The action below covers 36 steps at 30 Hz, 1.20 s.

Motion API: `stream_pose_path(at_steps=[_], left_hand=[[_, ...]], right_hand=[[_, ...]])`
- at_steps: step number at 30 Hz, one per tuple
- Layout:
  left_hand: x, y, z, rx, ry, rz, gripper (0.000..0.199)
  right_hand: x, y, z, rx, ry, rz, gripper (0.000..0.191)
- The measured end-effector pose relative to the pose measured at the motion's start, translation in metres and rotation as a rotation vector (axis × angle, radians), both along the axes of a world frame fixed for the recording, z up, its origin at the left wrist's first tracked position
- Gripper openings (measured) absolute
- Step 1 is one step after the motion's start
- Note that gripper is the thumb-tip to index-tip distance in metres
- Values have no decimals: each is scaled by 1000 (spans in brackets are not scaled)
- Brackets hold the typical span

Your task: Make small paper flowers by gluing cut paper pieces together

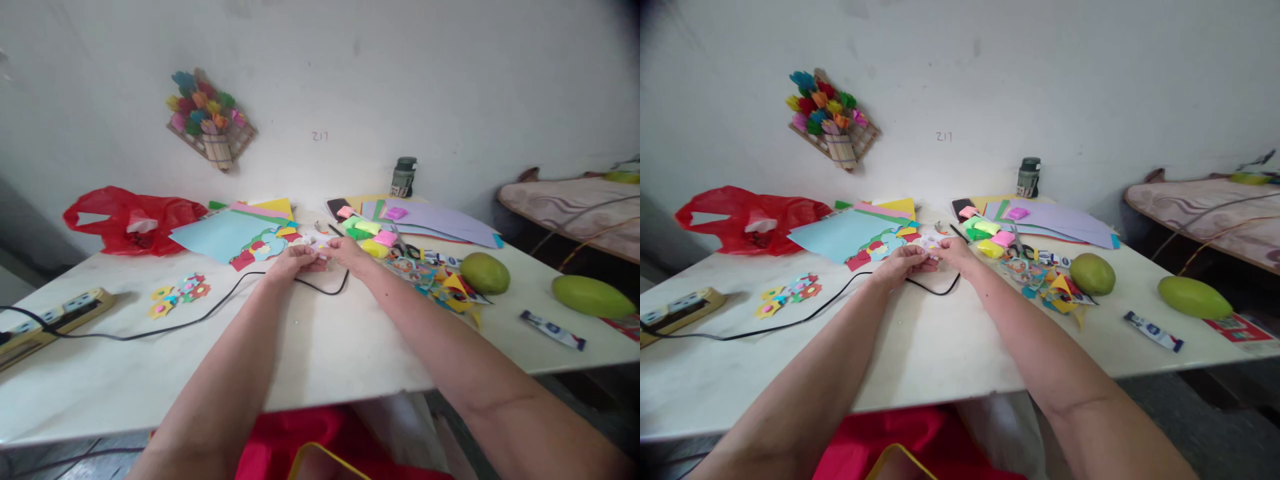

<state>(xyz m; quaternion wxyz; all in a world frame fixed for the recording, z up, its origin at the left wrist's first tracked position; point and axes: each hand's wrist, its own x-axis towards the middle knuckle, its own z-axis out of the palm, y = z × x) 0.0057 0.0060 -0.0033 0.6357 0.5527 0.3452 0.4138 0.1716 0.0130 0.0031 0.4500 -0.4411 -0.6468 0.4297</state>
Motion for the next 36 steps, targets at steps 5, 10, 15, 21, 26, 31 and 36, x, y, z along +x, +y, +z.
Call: stream_pose_path(at_steps=[5,10,15,21,26,31,36], left_hand=[[0,0,0,14,18,-17,34],[0,1,-1,16,17,-1,34],[-1,1,-1,0,2,7,35],[0,2,-1,-19,-2,16,34],[1,3,-1,30,12,103,36],[1,1,0,97,22,151,35],[1,2,-1,109,-2,186,37]], right_hand=[[-4,1,-2,38,-30,-64,24],[-4,-3,3,15,-46,-82,27],[0,-5,5,-53,61,-39,34],[-1,0,0,-43,30,-108,23],[-3,-1,-1,-13,5,-74,20],[-3,-6,4,-74,92,8,24],[-4,-6,5,-104,104,-6,20]])
